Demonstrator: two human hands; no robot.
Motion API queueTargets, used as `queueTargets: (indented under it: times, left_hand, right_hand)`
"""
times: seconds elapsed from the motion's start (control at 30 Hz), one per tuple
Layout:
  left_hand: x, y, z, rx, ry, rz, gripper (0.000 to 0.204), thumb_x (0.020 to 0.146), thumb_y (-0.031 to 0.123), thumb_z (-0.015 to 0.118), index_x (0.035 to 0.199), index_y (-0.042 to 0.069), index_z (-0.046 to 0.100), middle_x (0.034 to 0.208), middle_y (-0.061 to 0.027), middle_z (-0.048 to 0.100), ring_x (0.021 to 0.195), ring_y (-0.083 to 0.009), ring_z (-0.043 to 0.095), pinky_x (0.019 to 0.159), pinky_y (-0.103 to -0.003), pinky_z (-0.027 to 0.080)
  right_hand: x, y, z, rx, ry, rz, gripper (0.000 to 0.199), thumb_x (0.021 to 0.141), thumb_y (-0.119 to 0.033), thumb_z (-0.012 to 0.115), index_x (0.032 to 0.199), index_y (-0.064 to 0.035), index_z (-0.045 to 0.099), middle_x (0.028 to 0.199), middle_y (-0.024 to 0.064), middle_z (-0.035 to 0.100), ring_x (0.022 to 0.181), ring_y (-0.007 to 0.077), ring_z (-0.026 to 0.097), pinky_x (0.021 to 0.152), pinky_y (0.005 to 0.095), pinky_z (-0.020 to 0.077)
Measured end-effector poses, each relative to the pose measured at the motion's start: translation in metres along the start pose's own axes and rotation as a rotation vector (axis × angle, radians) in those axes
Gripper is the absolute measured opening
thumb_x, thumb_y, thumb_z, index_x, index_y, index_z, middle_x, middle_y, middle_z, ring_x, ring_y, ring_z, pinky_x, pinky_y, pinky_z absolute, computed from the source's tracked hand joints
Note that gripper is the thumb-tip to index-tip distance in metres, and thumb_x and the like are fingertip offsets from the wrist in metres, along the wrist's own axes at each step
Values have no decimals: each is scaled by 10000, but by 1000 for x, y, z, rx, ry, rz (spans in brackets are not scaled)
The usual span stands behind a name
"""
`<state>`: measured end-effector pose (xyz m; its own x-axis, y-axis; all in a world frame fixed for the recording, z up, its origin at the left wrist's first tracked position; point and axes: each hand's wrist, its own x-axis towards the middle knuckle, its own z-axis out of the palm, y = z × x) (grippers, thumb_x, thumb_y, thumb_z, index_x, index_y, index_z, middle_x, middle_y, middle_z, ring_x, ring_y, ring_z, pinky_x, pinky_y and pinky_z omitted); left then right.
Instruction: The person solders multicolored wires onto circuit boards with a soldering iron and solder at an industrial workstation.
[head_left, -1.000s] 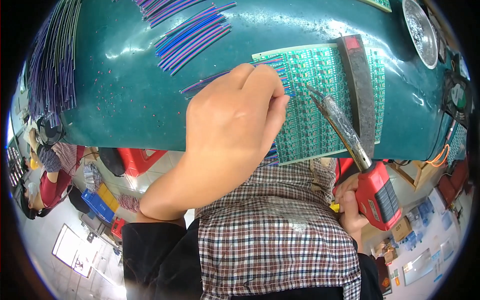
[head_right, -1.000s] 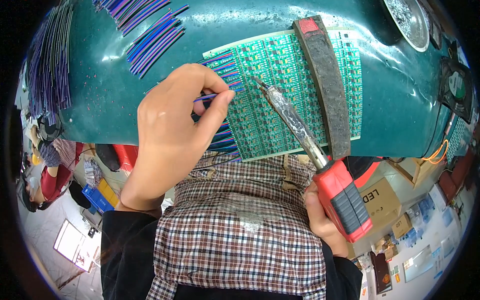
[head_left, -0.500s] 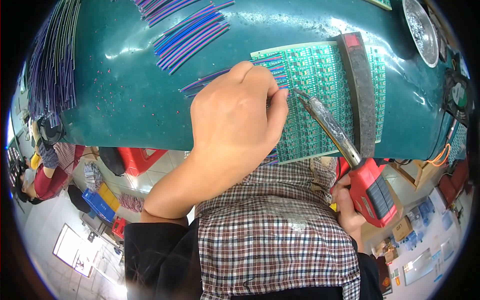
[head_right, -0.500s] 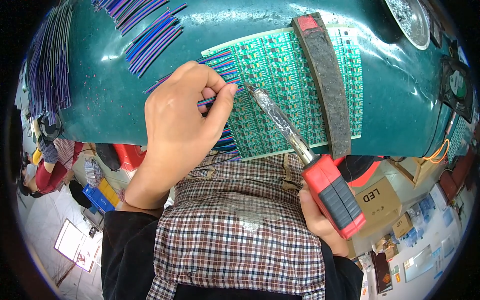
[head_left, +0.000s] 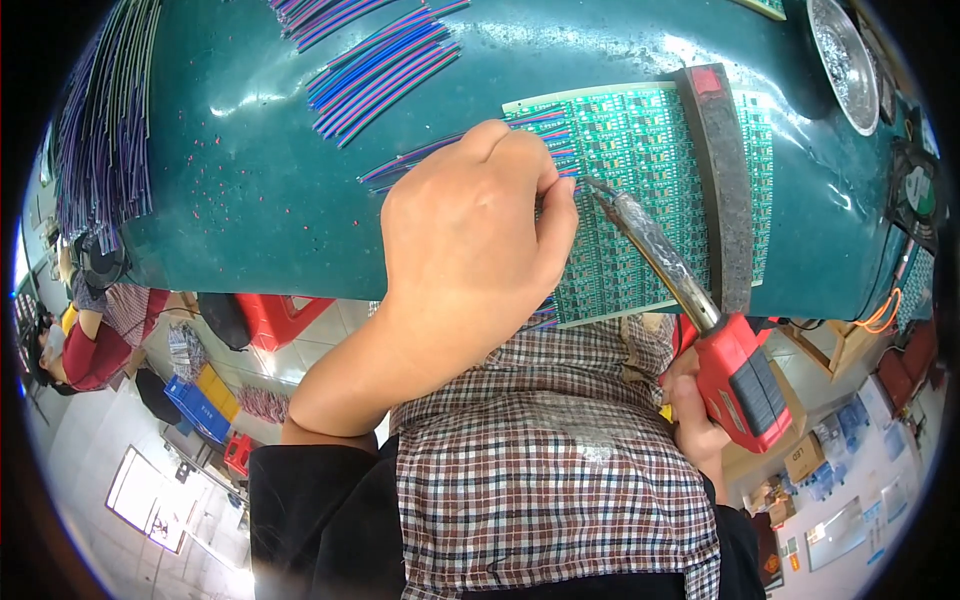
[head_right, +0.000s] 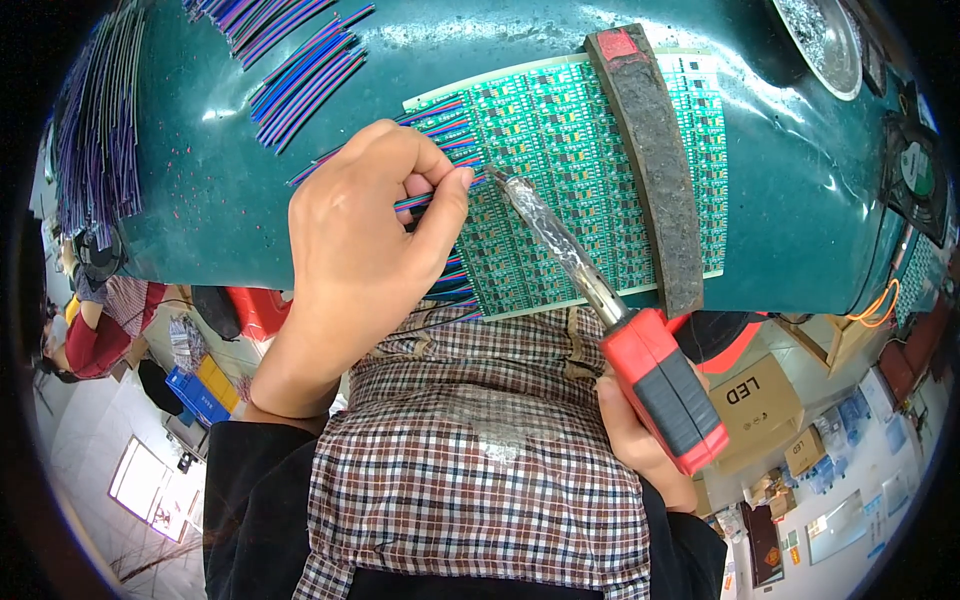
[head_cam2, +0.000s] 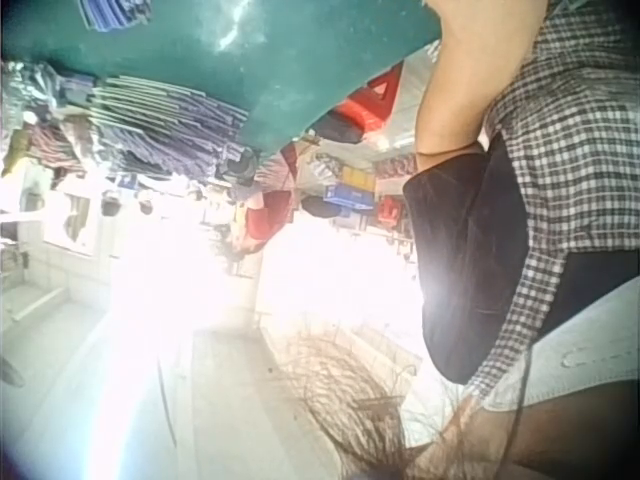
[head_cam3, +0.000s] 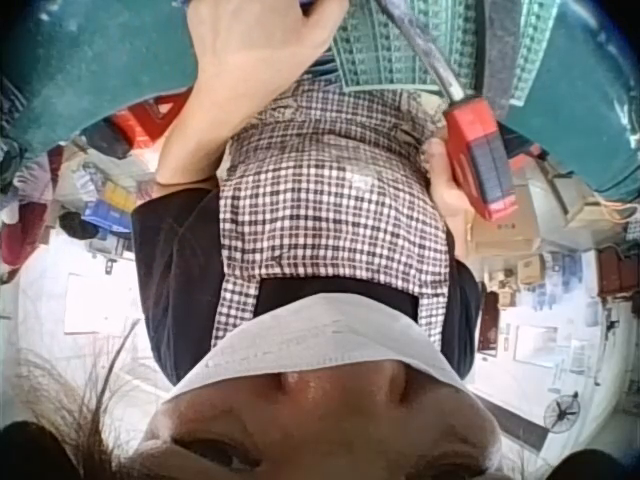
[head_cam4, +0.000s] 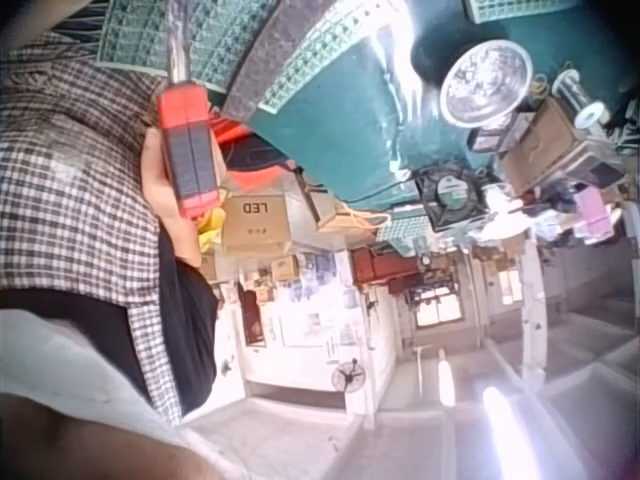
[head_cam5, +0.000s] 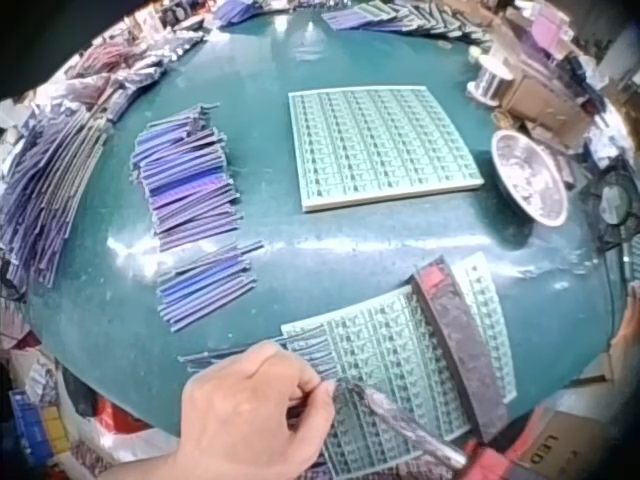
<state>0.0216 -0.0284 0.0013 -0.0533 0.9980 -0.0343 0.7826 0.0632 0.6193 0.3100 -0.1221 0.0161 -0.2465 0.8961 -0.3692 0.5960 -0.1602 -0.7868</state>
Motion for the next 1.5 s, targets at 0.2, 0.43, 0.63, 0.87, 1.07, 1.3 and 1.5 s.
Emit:
queueTargets:
  times: [0.2, 0.43, 0.63, 0.87, 1.07, 1.3, 1.5]
  left_hand:
    - [2, 0, 0, 12, 2, 15, 174, 863, 131, 797, 778, 46, 671, 769, -70, 640, 649, -215, 638, 587, -343, 513]
    - [2, -1, -2, 2, -26, -13, 172, 865, 139, 803, 785, 47, 680, 776, -64, 650, 651, -204, 647, 585, -337, 529]
    - [2, 1, -1, 18, -27, -21, 173, 864, 141, 804, 785, 49, 681, 771, -62, 645, 650, -205, 648, 584, -338, 523]
    - [2, 2, -1, 47, -7, 9, 164, 860, 144, 802, 787, 58, 683, 769, -66, 641, 657, -226, 645, 602, -359, 515]
    - [4, -2, -1, 25, -43, 11, 161, 870, 133, 798, 793, 54, 680, 779, -69, 650, 668, -223, 654, 595, -351, 519]
    - [4, -3, -5, 21, -60, 16, 164, 876, 129, 797, 799, 53, 675, 780, -67, 647, 670, -216, 652, 584, -342, 518]
    - [4, 0, -4, 34, -53, 18, 154, 876, 133, 791, 800, 60, 679, 787, -72, 650, 677, -235, 653, 606, -365, 511]
  right_hand:
    - [-10, -4, 11, 50, 131, 77, 49, 904, -44, 636, 927, -3, 622, 755, 71, 597, 649, 169, 566, 640, 317, 479]
    - [-6, 3, -1, -1, 6, 25, 200, 848, -62, 803, 1035, -38, 738, 925, 102, 726, 825, 258, 719, 742, 374, 570]
    - [-2, 1, 1, 59, 8, 44, 183, 841, -63, 802, 1008, -41, 730, 904, 106, 724, 798, 266, 717, 726, 379, 565]
    - [-14, 4, 2, 93, 59, 113, 225, 843, -80, 814, 1053, -40, 744, 925, 89, 733, 831, 238, 727, 754, 365, 576]
    - [-11, 8, -2, 52, 38, 60, 203, 848, -91, 809, 1035, -43, 742, 911, 87, 729, 817, 240, 720, 747, 366, 571]
    - [-8, 6, -2, 36, -10, 49, 189, 843, -86, 804, 1015, -47, 735, 889, 88, 721, 798, 252, 714, 733, 369, 563]
    - [-8, 6, 0, 15, 15, 27, 173, 847, -74, 794, 1007, -42, 739, 881, 92, 723, 789, 248, 716, 731, 370, 565]
